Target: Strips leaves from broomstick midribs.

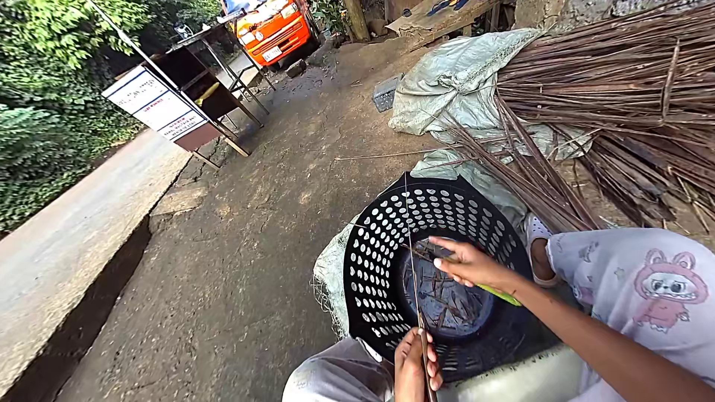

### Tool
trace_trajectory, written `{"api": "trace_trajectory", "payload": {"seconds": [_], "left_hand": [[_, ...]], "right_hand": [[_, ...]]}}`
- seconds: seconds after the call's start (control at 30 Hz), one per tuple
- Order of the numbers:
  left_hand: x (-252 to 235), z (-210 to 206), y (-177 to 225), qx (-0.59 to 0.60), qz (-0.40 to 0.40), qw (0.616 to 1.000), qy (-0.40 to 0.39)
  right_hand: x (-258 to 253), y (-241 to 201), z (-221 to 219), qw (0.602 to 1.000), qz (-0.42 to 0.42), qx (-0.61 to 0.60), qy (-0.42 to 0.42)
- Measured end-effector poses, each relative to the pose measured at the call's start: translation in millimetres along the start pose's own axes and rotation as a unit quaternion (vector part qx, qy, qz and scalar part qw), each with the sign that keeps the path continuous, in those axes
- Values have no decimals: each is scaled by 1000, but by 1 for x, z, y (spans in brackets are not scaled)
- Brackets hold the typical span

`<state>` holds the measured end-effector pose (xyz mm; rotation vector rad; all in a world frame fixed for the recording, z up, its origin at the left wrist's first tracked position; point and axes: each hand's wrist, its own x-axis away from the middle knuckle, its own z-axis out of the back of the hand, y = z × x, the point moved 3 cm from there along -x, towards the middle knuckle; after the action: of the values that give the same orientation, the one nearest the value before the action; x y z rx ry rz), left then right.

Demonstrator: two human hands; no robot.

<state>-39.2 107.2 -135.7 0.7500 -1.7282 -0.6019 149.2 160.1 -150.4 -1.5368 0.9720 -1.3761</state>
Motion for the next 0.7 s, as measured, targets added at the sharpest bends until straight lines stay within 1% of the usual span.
{"api": "trace_trajectory", "payload": {"seconds": [0.07,0.13,0.17,0.2,0.3,0.37,0.5,0.57,0.6,0.63,0.67,0.7], "left_hand": [[-3,-5,2,4,9,1000,8],[-4,-12,1,2,18,1000,-1],[-4,-15,0,-5,23,1000,-12],[-4,-17,-1,-11,25,999,-19],[-3,-17,-2,-16,13,999,-26],[-3,-16,-1,-16,10,999,-27],[-4,-14,0,-6,13,1000,-19],[-5,-12,-1,38,30,998,-39],[-5,-9,-3,78,46,994,-61],[-5,-5,-5,118,65,987,-84],[-5,-2,-7,152,84,980,-101],[-5,1,-7,179,104,972,-111]], "right_hand": [[9,1,-9,996,-25,24,-84],[12,8,-22,983,-65,34,-169],[12,12,-28,978,-76,27,-193],[11,14,-33,977,-82,8,-198],[5,12,-37,987,-67,-68,-131],[0,9,-31,992,-60,-85,-73],[-6,8,-28,994,-55,-92,-38],[-9,8,-21,992,-49,-111,25],[-11,6,-14,988,-53,-125,67],[-12,4,-6,986,-55,-129,89],[-11,2,-1,988,-60,-122,78],[-7,0,-3,992,-62,-104,31]]}}
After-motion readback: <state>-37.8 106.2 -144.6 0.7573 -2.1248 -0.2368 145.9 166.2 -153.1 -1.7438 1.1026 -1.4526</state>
